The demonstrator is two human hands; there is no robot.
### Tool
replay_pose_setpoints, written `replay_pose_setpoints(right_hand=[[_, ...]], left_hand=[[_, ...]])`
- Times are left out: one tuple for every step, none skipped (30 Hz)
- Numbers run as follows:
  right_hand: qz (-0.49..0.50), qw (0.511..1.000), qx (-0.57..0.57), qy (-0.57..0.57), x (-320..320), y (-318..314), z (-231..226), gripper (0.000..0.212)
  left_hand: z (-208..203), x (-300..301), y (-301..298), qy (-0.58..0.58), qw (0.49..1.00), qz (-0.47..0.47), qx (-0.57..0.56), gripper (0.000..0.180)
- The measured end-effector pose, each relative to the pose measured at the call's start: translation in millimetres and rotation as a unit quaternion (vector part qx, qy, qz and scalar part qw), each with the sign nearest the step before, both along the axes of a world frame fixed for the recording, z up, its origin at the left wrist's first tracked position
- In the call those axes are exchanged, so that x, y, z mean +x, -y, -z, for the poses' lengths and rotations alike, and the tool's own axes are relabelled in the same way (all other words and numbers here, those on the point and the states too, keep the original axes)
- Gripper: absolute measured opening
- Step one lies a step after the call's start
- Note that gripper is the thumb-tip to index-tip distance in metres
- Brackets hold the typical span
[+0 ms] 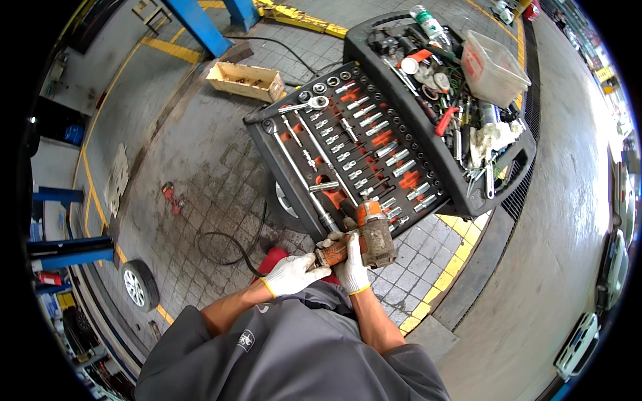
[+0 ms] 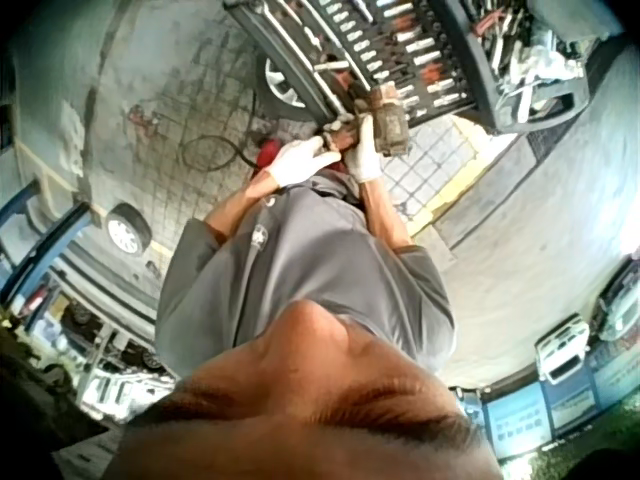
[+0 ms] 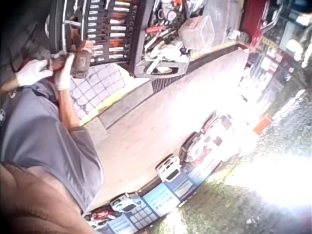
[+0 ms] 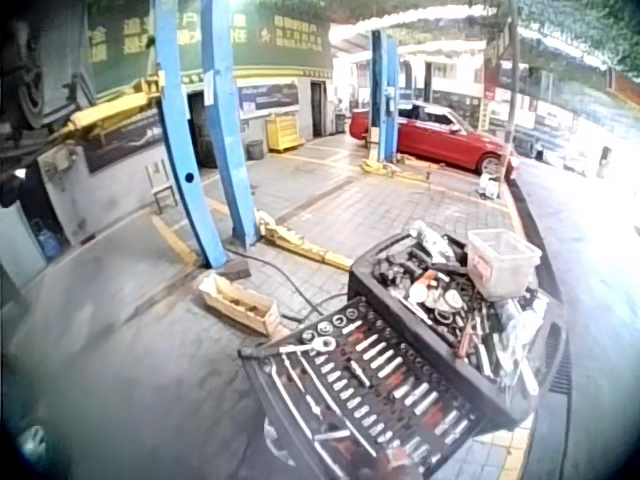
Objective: The person walks through a garage, discards a bottle, and selects a socket from a tool cart. They use an impact wrench to remove bolts from the underside of a car on a lift, then reattach components. The person repeatedly changes sockets and uses a cloth to clean parts during the process.
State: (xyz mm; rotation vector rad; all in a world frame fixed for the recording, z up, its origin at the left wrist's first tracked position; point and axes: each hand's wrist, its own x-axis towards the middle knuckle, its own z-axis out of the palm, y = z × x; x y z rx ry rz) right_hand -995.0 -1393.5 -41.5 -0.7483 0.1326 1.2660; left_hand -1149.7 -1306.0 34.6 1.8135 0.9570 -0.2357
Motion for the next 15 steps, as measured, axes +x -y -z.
replay_pose_setpoints(right_hand=[[0.0, 1.0, -0.004, 0.002, 0, 0, 1, 0.052], [-0.059, 0.998, 0.008, 0.009, 3, 5, 5, 0.049], [-0.011, 0.999, -0.029, 0.006, -2, 7, 8, 0.048], [-0.01, 1.0, -0.022, 0.008, -5, 7, 3, 0.047], [-0.012, 1.0, -0.009, 0.014, -4, 2, -8, 0.046], [-0.011, 1.0, -0.011, 0.009, -9, 4, -23, 0.047], [0.023, 0.999, 0.005, 0.023, -14, 6, -9, 0.05], [0.014, 1.0, 0.004, 0.025, -16, 8, -9, 0.05], [0.006, 1.0, 0.003, 0.027, -17, 8, -9, 0.049], [0.001, 1.0, -0.004, 0.014, -19, 9, -15, 0.048], [0.007, 1.0, -0.008, 0.015, -22, 7, -16, 0.047], [0.013, 1.0, -0.012, 0.016, -25, 5, -17, 0.047], [0.018, 1.0, -0.017, 0.016, -29, 6, -17, 0.047], [-0.005, 1.0, -0.022, 0.004, -30, 7, -5, 0.049], [-0.008, 1.0, -0.021, 0.001, -27, 8, -2, 0.048]], left_hand=[[-3, -1, -1, 0.0, 1.0, 0.002, -0.005, 0.068], [-7, -1, -1, 0.001, 1.0, 0.005, -0.011, 0.068], [-12, -2, -2, 0.001, 1.0, 0.008, -0.016, 0.068], [-19, -1, -6, -0.029, 0.998, 0.03, -0.041, 0.068], [-27, 0, -13, -0.063, 0.994, 0.067, -0.05, 0.073], [-18, -7, -7, -0.05, 0.996, 0.064, -0.032, 0.074], [-9, -14, 1, -0.034, 0.997, 0.065, -0.009, 0.075], [-5, -18, 6, -0.036, 0.997, 0.059, -0.019, 0.074], [1, -21, 5, -0.041, 0.997, 0.057, -0.042, 0.072], [0, -24, 5, -0.041, 0.997, 0.058, -0.037, 0.072], [-2, -27, 5, -0.041, 0.997, 0.06, -0.033, 0.071], [-5, -30, 5, -0.031, 0.998, 0.046, -0.037, 0.07], [-4, -34, 6, -0.03, 0.998, 0.043, -0.036, 0.071], [-4, -38, 7, -0.029, 0.998, 0.04, -0.035, 0.072], [-4, -41, 7, -0.028, 0.998, 0.036, -0.035, 0.072]])
